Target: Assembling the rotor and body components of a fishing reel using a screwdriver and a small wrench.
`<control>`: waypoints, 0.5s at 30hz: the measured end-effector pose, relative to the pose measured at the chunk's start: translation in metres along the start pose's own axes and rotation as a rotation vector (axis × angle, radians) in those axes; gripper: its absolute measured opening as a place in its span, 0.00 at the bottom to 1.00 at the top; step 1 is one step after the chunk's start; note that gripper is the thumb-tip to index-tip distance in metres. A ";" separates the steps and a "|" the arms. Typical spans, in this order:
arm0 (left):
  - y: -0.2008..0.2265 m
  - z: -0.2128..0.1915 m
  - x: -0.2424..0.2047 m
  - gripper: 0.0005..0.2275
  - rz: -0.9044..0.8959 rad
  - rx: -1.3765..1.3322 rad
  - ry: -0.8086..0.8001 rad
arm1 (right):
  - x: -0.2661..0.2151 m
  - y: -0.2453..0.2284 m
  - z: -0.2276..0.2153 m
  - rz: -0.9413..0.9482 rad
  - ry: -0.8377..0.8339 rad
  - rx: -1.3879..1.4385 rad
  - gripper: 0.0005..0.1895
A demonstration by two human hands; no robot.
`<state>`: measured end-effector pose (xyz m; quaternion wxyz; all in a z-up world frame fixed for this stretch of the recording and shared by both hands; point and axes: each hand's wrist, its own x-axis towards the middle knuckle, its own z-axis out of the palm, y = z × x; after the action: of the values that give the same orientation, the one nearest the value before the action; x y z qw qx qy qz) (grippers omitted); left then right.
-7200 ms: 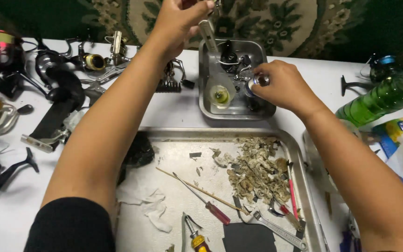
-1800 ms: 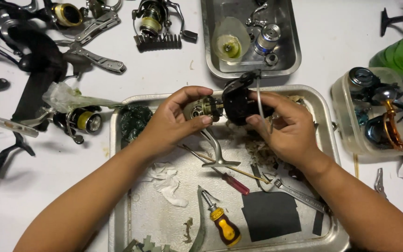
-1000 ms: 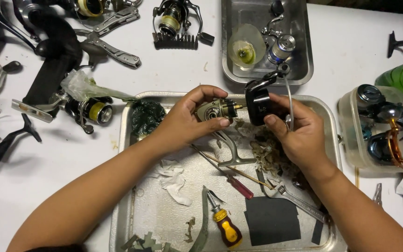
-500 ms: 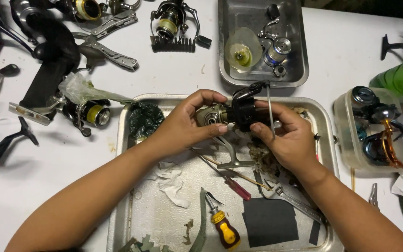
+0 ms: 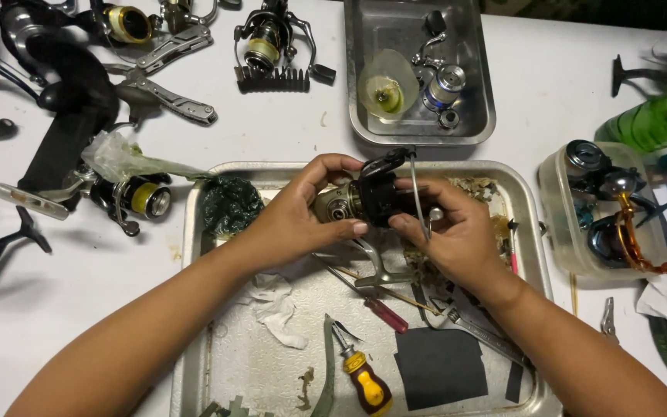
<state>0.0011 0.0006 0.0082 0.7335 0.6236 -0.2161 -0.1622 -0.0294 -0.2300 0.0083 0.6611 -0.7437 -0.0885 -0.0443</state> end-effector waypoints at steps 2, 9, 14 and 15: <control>0.002 0.004 -0.003 0.31 -0.003 0.025 0.007 | -0.001 -0.003 -0.001 0.010 -0.004 -0.011 0.23; 0.015 0.013 -0.010 0.31 -0.049 0.141 0.036 | -0.005 -0.014 0.003 0.049 0.017 -0.026 0.23; 0.017 0.013 -0.004 0.34 -0.114 -0.006 0.036 | -0.005 -0.017 0.004 0.020 0.022 -0.072 0.22; 0.012 0.011 -0.002 0.35 -0.100 -0.018 0.029 | -0.006 -0.018 0.005 0.015 0.026 -0.084 0.22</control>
<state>-0.0070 -0.0058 0.0216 0.7333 0.6292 -0.1724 -0.1915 -0.0389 -0.2239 0.0240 0.6306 -0.7709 -0.0724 -0.0526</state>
